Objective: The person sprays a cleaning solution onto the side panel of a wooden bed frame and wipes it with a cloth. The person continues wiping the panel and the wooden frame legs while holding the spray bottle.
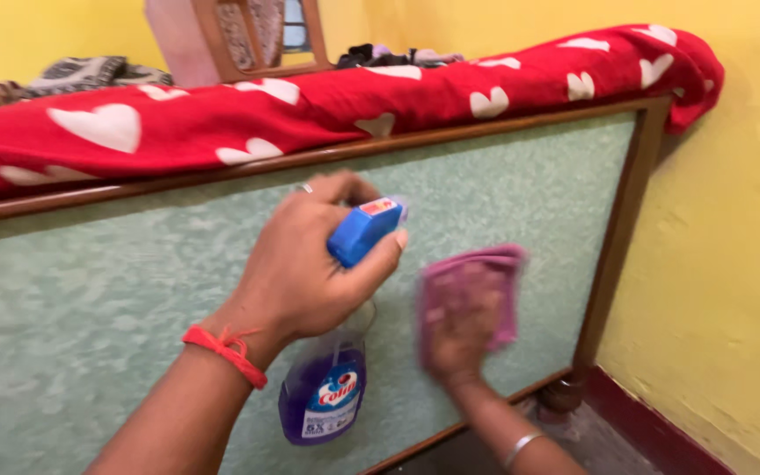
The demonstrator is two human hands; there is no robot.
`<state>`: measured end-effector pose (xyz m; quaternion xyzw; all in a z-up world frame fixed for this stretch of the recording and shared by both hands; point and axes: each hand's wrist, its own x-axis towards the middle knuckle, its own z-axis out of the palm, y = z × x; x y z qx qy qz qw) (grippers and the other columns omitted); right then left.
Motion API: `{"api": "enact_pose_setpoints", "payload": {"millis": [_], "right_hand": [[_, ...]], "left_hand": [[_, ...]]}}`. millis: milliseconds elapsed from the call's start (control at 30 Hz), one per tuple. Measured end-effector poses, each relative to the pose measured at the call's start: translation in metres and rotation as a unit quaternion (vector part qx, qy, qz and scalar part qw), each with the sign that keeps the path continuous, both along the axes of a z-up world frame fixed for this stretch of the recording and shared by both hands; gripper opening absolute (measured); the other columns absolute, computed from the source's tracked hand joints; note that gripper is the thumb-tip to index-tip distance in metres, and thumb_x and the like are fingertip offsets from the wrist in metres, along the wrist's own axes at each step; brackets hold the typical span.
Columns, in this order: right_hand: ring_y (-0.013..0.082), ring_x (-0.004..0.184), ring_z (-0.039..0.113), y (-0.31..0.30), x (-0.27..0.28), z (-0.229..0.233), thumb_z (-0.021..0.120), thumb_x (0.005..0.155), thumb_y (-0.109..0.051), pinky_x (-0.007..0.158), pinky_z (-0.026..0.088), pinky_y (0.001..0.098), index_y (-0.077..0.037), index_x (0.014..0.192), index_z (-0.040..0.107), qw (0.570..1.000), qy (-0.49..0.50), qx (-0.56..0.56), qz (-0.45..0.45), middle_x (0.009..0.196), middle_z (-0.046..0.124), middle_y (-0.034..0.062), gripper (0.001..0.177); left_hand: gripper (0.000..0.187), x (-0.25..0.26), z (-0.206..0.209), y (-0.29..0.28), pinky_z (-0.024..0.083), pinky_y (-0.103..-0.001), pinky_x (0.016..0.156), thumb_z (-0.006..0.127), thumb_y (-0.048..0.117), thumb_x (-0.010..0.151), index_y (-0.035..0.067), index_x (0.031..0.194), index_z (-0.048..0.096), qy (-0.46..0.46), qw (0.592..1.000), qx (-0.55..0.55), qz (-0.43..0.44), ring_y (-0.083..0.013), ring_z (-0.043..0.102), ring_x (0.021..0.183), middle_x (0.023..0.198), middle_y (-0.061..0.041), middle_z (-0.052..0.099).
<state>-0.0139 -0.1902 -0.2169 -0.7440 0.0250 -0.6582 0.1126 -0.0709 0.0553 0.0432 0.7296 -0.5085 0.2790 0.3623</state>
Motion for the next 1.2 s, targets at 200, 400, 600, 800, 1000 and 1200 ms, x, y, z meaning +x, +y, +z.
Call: {"api": "enact_pose_setpoints", "payload": {"millis": [200, 400, 600, 800, 1000, 1200], "right_hand": [[0.0392, 0.154, 0.020, -0.084, 0.000, -0.013, 0.032, 0.106, -0.037, 0.120, 0.018, 0.0543, -0.020, 0.164, 0.021, 0.901, 0.052, 0.423, -0.081, 0.169, 0.021, 0.0202, 0.062], [0.0357, 0.157, 0.015, -0.089, 0.008, -0.012, 0.030, 0.107, -0.042, 0.122, 0.015, 0.0544, -0.022, 0.164, 0.020, 0.869, 0.065, 0.486, -0.064, 0.168, 0.020, 0.0188, 0.061], [0.0423, 0.152, 0.021, 0.005, 0.002, 0.027, 0.037, 0.107, -0.038, 0.122, 0.020, 0.0594, -0.030, 0.165, 0.025, 0.907, 0.069, 0.400, -0.112, 0.172, 0.020, 0.0104, 0.059], [0.0440, 0.155, 0.016, 0.157, -0.020, 0.031, 0.049, 0.100, -0.032, 0.118, 0.021, 0.0646, -0.029, 0.158, 0.035, 0.977, 0.067, 0.180, -0.091, 0.170, 0.021, 0.0102, 0.060], [0.0453, 0.151, 0.021, 0.177, -0.052, 0.008, 0.057, 0.095, -0.044, 0.116, 0.021, 0.0634, -0.035, 0.149, 0.052, 0.993, 0.073, -0.086, 0.044, 0.166, 0.030, 0.0089, 0.054], [0.0406, 0.159, 0.010, 0.057, -0.016, 0.016, 0.035, 0.107, -0.042, 0.126, 0.012, 0.0603, -0.022, 0.166, 0.018, 0.972, 0.081, 0.198, -0.101, 0.175, 0.013, 0.0101, 0.065]], "left_hand": [[0.048, -0.029, -0.024, 0.001, 0.055, -0.046, 0.070, 0.077, 0.057, 0.081, 0.010, 0.078, 0.069, 0.117, 0.965, 0.099, 0.214, -0.0354, 0.071, 0.078, 0.082, -0.014, 0.073], [0.042, -0.059, -0.038, 0.008, 0.053, -0.047, 0.070, 0.071, 0.043, 0.078, 0.003, 0.066, 0.074, 0.166, 0.960, 0.030, 0.223, -0.0365, 0.070, 0.076, 0.083, -0.013, 0.073], [0.042, -0.094, -0.042, 0.049, 0.055, -0.042, 0.064, 0.077, 0.046, 0.074, 0.007, 0.089, 0.074, 0.265, 0.929, -0.059, 0.252, -0.0278, 0.072, 0.065, 0.069, -0.015, 0.073], [0.046, -0.091, -0.082, 0.101, 0.059, -0.037, 0.065, 0.081, 0.042, 0.081, -0.004, 0.083, 0.083, 0.448, 0.842, -0.128, 0.273, -0.0209, 0.075, 0.064, 0.068, -0.012, 0.078], [0.038, -0.076, -0.110, 0.084, 0.062, -0.036, 0.062, 0.073, 0.037, 0.082, 0.003, 0.098, 0.079, 0.453, 0.852, -0.218, 0.145, -0.0176, 0.075, 0.065, 0.072, -0.009, 0.079], [0.056, -0.058, -0.110, 0.095, 0.057, -0.034, 0.074, 0.073, 0.050, 0.089, -0.006, 0.088, 0.079, 0.508, 0.819, -0.205, 0.173, -0.0185, 0.076, 0.073, 0.078, -0.011, 0.080]]}}
